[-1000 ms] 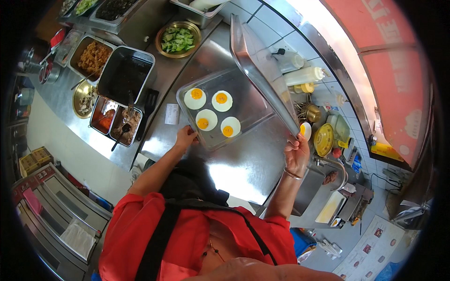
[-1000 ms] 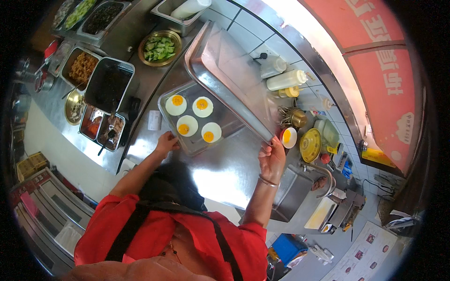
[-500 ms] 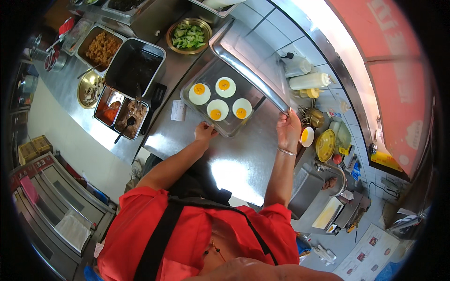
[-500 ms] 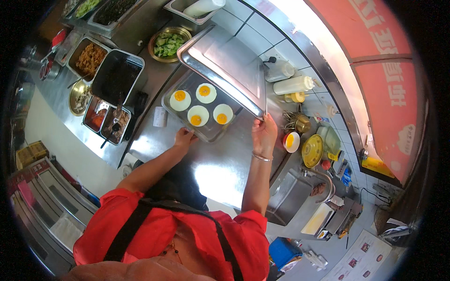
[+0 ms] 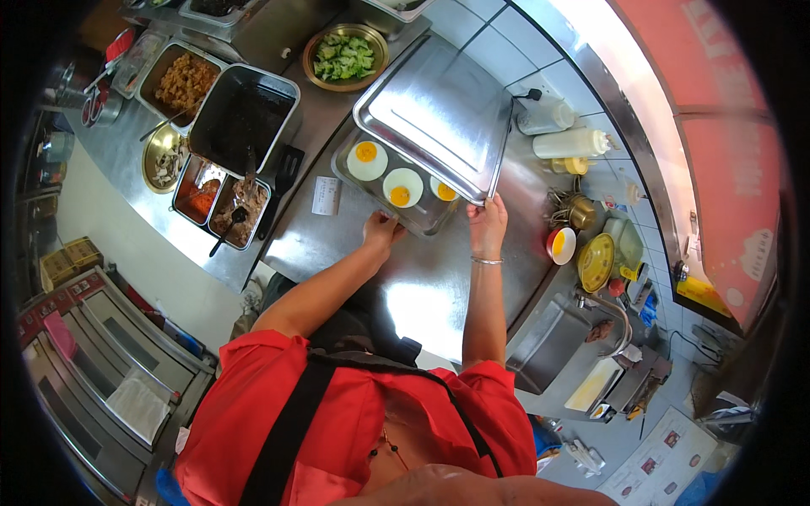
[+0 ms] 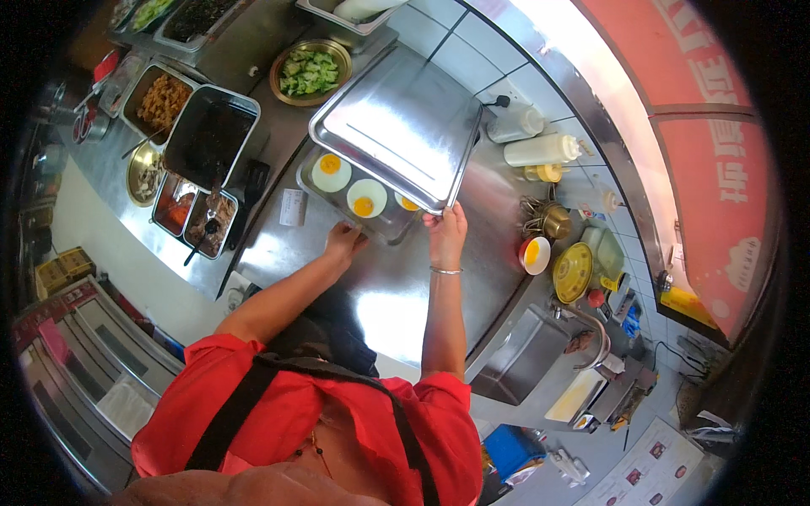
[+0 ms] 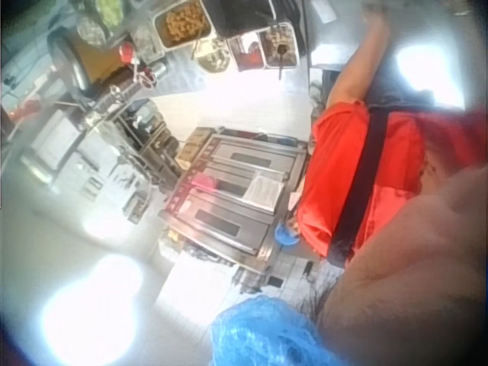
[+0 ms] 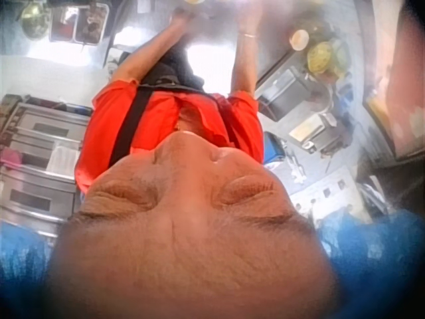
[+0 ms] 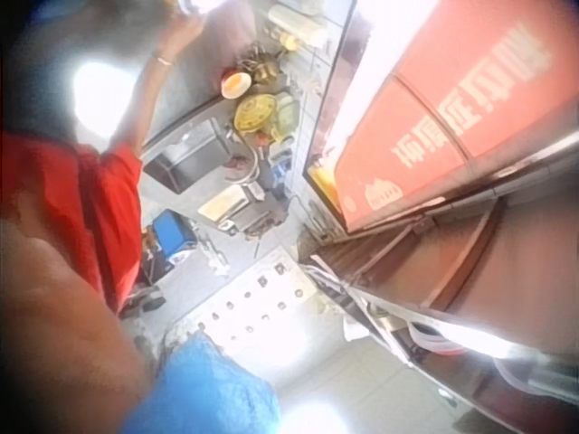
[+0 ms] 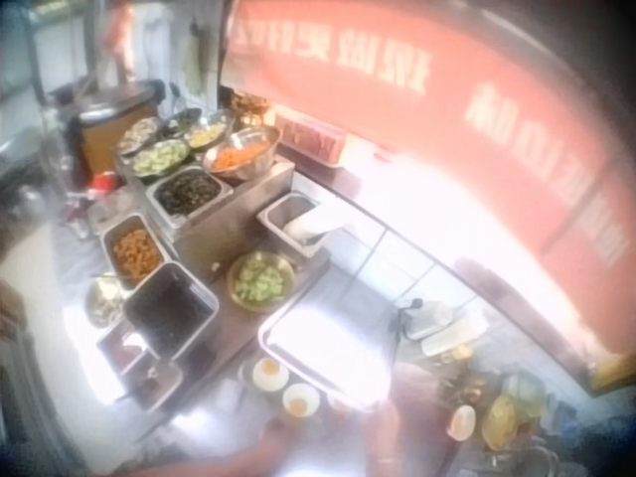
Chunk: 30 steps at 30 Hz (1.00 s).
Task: The person assembles a bowl of bibimbap by adding various ingredients including rice, vegetables, meat, and sauce from stainless steel containers. They then place the completed bowl into a cabinet and cover a tray of fried eggs.
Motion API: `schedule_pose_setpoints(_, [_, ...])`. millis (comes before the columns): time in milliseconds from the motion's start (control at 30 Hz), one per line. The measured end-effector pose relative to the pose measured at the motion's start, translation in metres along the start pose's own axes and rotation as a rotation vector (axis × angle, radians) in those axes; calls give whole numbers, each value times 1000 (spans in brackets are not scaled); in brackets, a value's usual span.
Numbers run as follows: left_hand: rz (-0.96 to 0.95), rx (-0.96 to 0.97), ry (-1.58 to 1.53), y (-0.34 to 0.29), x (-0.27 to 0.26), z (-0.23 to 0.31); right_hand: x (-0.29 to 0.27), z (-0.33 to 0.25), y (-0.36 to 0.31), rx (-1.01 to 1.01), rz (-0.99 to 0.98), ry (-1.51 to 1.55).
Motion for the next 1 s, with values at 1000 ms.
schedule_pose_setpoints(1000, [-98,192,330,70,41,83,10,21,1,90,-35,1])
Point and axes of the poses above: each hand's wrist, its own y-axis towards the middle knuckle, its own x-axis out of the palm, z = x × y, the point moved 8 cm from there along y, towards the middle knuckle, and after that the axes turned 12 degrees about x, right-handed, at the moved point
